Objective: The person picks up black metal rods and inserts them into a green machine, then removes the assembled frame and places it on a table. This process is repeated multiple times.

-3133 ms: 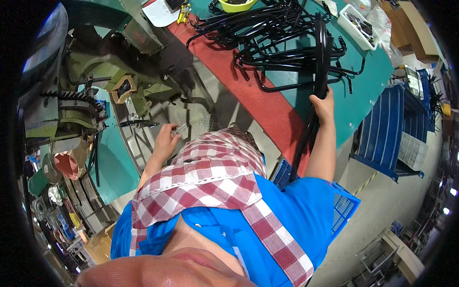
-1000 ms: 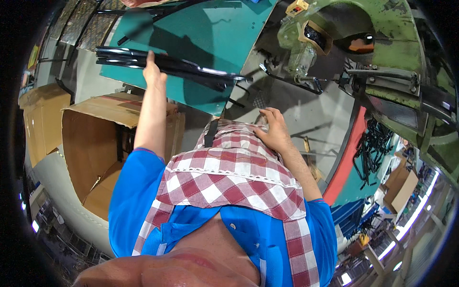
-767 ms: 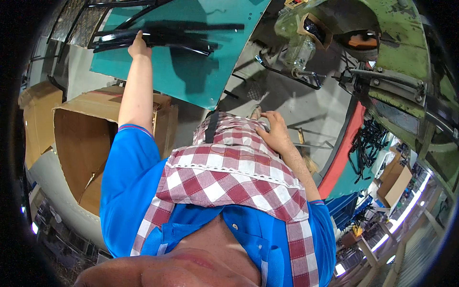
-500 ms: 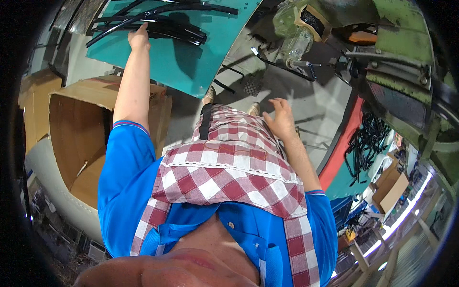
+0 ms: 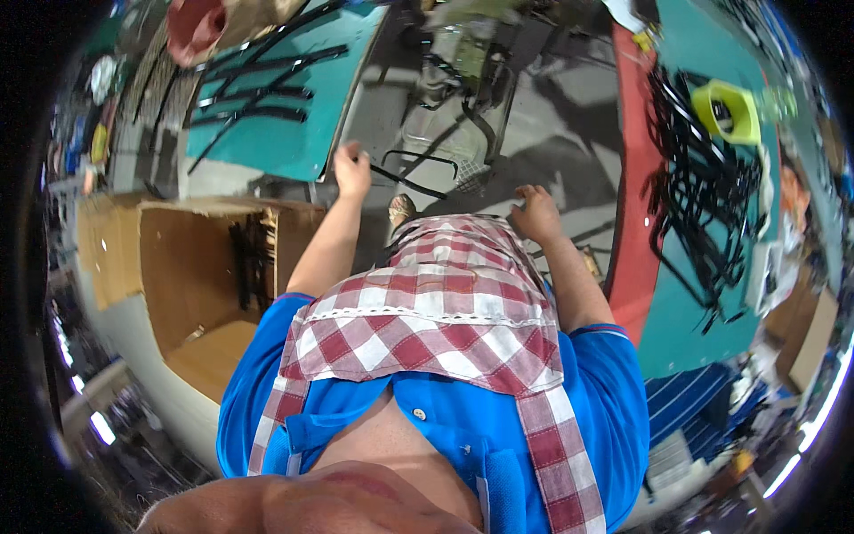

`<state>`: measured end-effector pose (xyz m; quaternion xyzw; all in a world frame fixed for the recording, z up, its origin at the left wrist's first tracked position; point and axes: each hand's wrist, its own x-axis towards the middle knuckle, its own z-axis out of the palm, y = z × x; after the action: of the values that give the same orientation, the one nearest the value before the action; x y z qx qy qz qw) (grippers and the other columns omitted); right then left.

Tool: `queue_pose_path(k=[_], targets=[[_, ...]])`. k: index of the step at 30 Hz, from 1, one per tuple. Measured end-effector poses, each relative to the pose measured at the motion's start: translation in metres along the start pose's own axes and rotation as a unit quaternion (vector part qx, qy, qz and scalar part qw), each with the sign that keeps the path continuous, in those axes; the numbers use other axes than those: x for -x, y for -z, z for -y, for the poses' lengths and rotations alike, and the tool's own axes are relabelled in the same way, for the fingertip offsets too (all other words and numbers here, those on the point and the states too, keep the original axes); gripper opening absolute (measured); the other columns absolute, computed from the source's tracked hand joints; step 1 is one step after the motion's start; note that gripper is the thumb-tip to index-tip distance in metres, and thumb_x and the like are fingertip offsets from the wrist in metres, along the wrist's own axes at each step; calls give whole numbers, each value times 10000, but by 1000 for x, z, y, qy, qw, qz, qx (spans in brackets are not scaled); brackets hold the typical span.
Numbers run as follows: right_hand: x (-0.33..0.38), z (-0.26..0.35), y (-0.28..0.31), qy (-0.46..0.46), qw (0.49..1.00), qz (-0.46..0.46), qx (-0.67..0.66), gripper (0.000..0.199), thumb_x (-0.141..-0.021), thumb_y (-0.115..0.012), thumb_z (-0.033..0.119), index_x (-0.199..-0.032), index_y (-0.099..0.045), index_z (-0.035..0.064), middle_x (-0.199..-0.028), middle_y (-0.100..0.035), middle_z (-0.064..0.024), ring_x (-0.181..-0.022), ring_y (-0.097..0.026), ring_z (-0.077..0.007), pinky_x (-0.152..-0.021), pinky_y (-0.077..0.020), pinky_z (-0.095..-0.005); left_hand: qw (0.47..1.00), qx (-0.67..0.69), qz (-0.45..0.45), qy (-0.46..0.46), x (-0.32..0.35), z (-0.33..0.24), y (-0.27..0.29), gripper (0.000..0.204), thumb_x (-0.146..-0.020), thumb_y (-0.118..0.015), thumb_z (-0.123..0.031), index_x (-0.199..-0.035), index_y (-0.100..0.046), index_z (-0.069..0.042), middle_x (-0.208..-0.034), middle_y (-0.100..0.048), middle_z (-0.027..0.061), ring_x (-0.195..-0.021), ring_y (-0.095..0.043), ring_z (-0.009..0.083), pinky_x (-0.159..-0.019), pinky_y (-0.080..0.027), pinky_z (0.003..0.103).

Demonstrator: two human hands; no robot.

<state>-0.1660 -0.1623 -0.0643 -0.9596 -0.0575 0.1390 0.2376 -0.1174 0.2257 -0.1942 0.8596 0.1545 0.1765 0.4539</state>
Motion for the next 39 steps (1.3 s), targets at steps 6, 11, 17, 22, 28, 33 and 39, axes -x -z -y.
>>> queue_pose_path(k=[6, 11, 17, 22, 28, 33, 39], targets=[[50, 1, -32, -159, 984, -32, -79, 379, -796, -685, 194, -1123, -607, 20, -1099, -608, -191, -1026, -589, -367, -897, -480, -438, 937, -121, 321, -69, 1, 13, 42, 270, -813, -653, -81, -1072, -593, -36, -1035, -621, 159, -999, -602, 328, -877, -482, 408], [114, 6, -72, -252, 955, -66, -139, 345, -795, -678, 166, -1097, -623, 8, -1056, -633, -193, -1000, -613, -349, -877, -493, -412, 872, -212, 440, -14, -12, 29, 67, 258, -819, -627, -84, -1075, -603, -55, -1006, -645, 154, -984, -621, 321, -859, -492, 403], [189, 35, -118, -350, 916, -74, -184, 324, -797, -675, 156, -1088, -627, 21, -1056, -620, -202, -1002, -607, -367, -873, -491, -425, 766, -304, 562, -68, -2, 44, 60, 237, -822, -593, -112, -1052, -605, -56, -956, -666, 150, -937, -635, 342, -823, -502, 417], [220, 56, -150, -296, 941, -69, -152, 324, -781, -683, 157, -1076, -620, 37, -1081, -597, -203, -1049, -561, -392, -919, -458, -432, 758, -297, 574, -88, 3, 50, 43, 246, -836, -591, -134, -1071, -595, -61, -967, -659, 156, -955, -624, 348, -827, -497, 438], [263, 94, -122, -396, 915, 13, -75, 488, -797, -696, 217, -1226, -555, 31, -1332, -435, -214, -1228, -413, -405, -1021, -366, -483, 748, -340, 570, -7, 23, 94, 18, 327, -851, -615, -170, -1169, -587, -101, -1144, -622, 168, -1081, -584, 363, -930, -464, 422], [314, 165, -56, -404, 912, 22, -61, 613, -789, -700, 314, -1291, -498, 27, -1368, -407, -234, -1254, -386, -416, -1049, -322, -506, 721, -388, 572, -50, 35, 38, -17, 487, -817, -663, -192, -1281, -524, -142, -1302, -528, 113, -1244, -466, 325, -1018, -379, 474], [291, 195, 6, -485, 872, 36, -53, 562, -855, -649, 364, -1280, -490, 33, -1410, -368, -220, -1313, -336, -406, -1066, -293, -510, 705, -413, 565, -118, 27, 55, -125, 438, -860, -596, -205, -1292, -535, -168, -1451, -367, 86, -1361, -316, 280, -1061, -323, 511]])
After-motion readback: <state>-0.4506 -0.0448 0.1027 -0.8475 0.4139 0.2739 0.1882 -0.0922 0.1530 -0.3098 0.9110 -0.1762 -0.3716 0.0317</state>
